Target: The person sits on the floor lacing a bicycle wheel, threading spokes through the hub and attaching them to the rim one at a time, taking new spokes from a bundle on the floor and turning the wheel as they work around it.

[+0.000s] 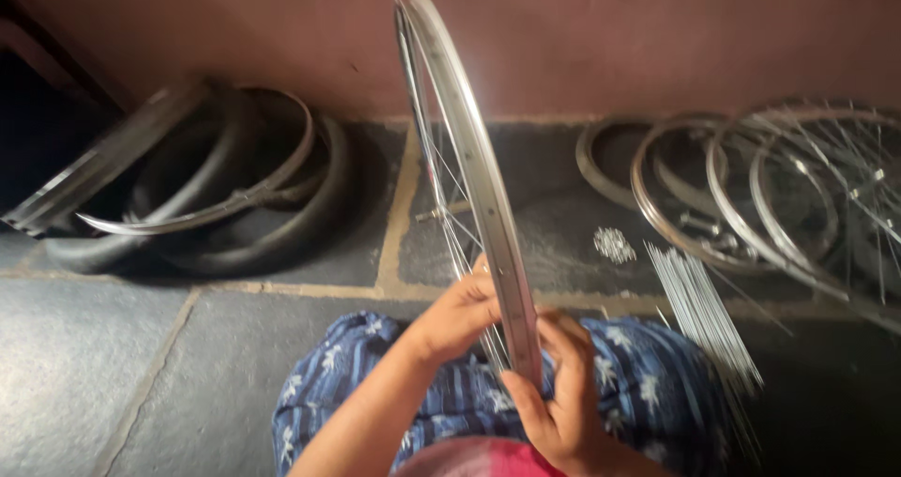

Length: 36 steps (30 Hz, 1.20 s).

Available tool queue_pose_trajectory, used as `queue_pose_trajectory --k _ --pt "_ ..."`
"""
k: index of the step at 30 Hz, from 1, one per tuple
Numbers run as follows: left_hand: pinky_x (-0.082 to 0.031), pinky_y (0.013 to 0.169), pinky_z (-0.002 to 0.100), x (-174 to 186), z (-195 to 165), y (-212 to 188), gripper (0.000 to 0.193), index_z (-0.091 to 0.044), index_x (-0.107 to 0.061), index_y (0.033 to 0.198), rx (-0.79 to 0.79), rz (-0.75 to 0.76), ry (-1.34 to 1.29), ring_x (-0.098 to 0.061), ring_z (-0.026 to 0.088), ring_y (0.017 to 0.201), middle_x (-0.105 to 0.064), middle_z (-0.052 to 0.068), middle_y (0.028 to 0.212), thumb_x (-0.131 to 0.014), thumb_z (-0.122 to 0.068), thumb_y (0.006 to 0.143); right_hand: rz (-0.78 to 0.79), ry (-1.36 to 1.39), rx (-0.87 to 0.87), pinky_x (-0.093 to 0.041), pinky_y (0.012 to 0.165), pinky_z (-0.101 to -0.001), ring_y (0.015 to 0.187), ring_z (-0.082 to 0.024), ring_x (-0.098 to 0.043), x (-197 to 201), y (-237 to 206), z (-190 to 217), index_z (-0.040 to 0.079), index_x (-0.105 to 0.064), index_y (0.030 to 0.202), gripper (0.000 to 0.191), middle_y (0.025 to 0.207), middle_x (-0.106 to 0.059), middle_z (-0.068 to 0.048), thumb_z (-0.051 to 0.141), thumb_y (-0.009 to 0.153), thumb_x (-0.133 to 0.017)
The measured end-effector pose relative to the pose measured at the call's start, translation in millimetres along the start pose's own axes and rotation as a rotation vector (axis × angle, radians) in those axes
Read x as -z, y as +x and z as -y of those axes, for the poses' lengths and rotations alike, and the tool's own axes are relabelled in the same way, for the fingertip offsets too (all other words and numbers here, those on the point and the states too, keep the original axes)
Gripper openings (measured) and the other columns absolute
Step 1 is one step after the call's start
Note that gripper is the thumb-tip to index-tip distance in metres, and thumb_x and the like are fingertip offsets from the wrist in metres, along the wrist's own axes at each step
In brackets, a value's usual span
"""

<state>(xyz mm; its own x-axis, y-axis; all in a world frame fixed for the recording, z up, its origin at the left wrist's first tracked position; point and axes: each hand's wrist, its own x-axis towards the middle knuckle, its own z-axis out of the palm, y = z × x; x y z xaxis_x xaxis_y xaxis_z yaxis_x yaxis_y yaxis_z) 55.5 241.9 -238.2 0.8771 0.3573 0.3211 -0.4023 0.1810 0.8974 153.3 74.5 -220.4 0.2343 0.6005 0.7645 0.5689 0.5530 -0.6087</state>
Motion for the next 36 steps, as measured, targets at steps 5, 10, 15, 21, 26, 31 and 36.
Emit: queue_pose_trajectory --k 5,10,15,21,26,31,36 --pt "-0.052 0.088 0.032 4.6 0.1 -5.8 0.025 -0.001 -0.073 0.107 -0.027 0.073 -0.044 -0.063 0.015 0.097 -0.067 0.003 0.104 -0.075 -0.025 0.099 0.118 0.333 -0.234 -0.051 0.104 -0.0378 0.119 -0.023 -0.058 -7.3 -32.0 -11.9 0.001 -0.019 0.156 0.075 0.135 -0.051 -0.018 0.000 0.097 -0.065" --pt "-0.050 0.094 0.031 1.8 0.3 -7.4 0.029 -0.002 -0.074 0.106 -0.055 0.071 0.009 -0.061 0.014 0.103 -0.066 0.002 0.106 -0.067 -0.030 0.107 0.140 0.350 -0.244 -0.054 0.099 -0.0347 0.110 -0.019 -0.062 -10.5 -36.3 -18.3 0.002 -0.018 0.156 0.074 0.131 -0.053 -0.015 0.000 0.098 -0.064" --pt "-0.051 0.092 0.031 -0.5 -7.3 -5.7 0.027 -0.004 -0.072 0.109 -0.041 0.092 -0.025 -0.061 0.013 0.102 -0.065 0.001 0.105 -0.069 -0.030 0.102 0.141 0.388 -0.257 -0.055 0.098 -0.0340 0.109 -0.018 -0.062 -8.2 -33.8 -16.3 0.003 -0.015 0.156 0.075 0.135 -0.050 -0.016 0.000 0.098 -0.063" --pt "-0.049 0.098 0.034 1.8 -0.4 -5.0 0.023 -0.003 -0.073 0.108 -0.061 0.081 0.006 -0.059 0.015 0.106 -0.066 0.002 0.107 -0.068 -0.026 0.105 0.163 0.391 -0.274 -0.058 0.089 -0.0317 0.104 -0.016 -0.063 -7.0 -37.5 -20.3 0.003 -0.017 0.155 0.073 0.133 -0.051 -0.017 0.001 0.098 -0.063" --pt "-0.037 0.118 0.039 -6.4 -6.9 -9.9 0.033 -0.006 -0.073 0.102 -0.259 -0.044 0.589 -0.049 0.020 0.126 -0.063 0.003 0.114 -0.053 -0.029 0.115 0.200 0.474 -0.348 -0.058 0.078 -0.0279 0.092 -0.013 -0.063 -12.8 -45.1 -33.2 0.004 -0.023 0.157 0.067 0.112 -0.062 -0.013 0.003 0.102 -0.062" --pt "-0.029 0.123 0.041 -41.7 -34.4 -20.7 0.042 -0.004 -0.051 0.138 -0.449 -0.604 0.758 -0.043 0.029 0.141 -0.049 0.015 0.145 -0.046 -0.037 0.111 0.212 0.341 -0.166 -0.053 0.091 -0.0393 0.109 -0.027 -0.060 -36.6 -30.0 -45.2 0.006 -0.025 0.158 0.072 0.124 -0.058 -0.018 0.013 0.100 -0.067" --pt "-0.031 0.123 0.042 -39.3 -81.0 -38.0 0.064 -0.003 -0.038 0.153 -0.428 -0.717 1.240 -0.043 0.034 0.143 -0.045 0.021 0.152 -0.064 -0.025 0.099 0.385 0.131 0.049 -0.038 0.116 -0.0532 0.140 -0.045 -0.044 -73.0 -9.8 -51.4 0.000 -0.044 0.148 0.066 0.150 -0.042 -0.028 0.026 0.094 -0.073"
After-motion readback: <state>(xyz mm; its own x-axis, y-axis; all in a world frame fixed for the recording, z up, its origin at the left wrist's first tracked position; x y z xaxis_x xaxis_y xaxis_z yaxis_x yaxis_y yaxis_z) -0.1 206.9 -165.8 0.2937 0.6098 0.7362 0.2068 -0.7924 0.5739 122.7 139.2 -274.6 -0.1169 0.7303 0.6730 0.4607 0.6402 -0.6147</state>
